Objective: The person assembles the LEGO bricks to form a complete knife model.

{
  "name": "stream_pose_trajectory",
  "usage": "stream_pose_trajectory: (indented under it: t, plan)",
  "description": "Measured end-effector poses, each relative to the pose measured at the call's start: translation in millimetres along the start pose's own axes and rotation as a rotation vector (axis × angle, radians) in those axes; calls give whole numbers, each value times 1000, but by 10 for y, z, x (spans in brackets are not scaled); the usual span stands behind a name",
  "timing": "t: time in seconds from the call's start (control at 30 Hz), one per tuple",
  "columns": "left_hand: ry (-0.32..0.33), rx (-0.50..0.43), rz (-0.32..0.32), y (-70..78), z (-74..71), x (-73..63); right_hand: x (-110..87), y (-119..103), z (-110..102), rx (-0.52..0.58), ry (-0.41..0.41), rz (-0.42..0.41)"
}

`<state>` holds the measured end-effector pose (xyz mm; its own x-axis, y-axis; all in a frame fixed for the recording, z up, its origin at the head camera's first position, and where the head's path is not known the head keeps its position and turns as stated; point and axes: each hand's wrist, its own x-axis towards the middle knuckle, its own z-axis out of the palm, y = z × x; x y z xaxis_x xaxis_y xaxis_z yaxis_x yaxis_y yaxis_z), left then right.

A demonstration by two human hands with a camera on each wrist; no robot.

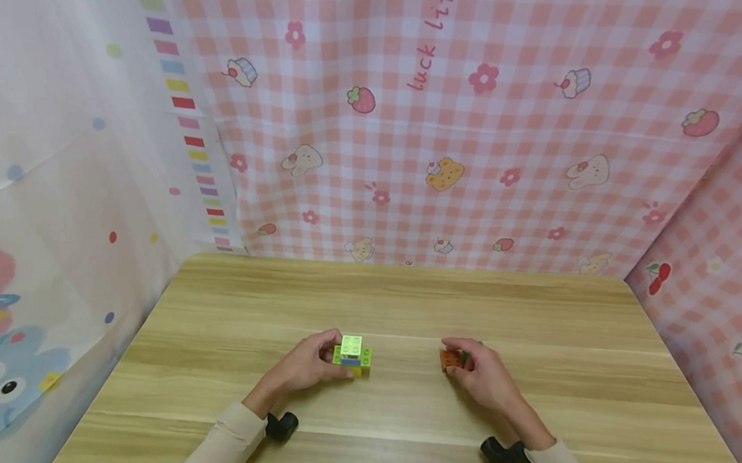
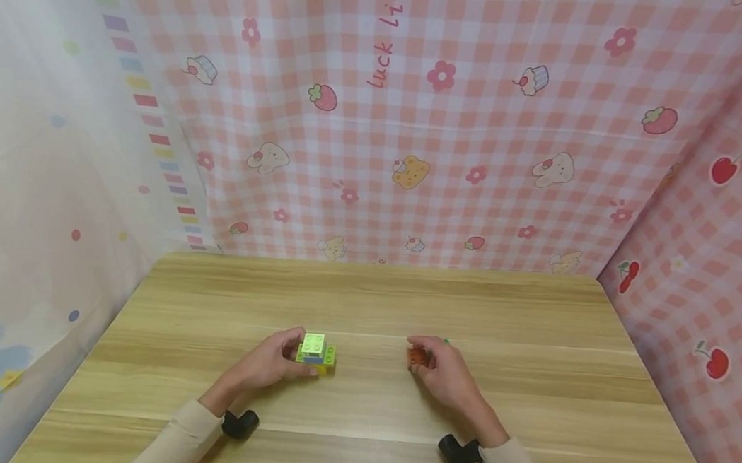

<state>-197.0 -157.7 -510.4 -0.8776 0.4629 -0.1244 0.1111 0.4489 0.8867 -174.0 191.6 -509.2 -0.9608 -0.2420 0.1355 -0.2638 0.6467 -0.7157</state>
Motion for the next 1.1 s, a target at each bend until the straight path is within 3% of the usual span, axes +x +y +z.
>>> stream_pose_trajectory:
  t: [0.3,0.67,1.1]
  plan:
    - [8,-2,8,1,-1,3,2,-8,49,16,11,-11]
    - [3,-27,1,9,2,-4,0,-49,61,25,-34,87]
    - [-3,-14,6,-12,7,1,-21,-33,37,14,-65,3]
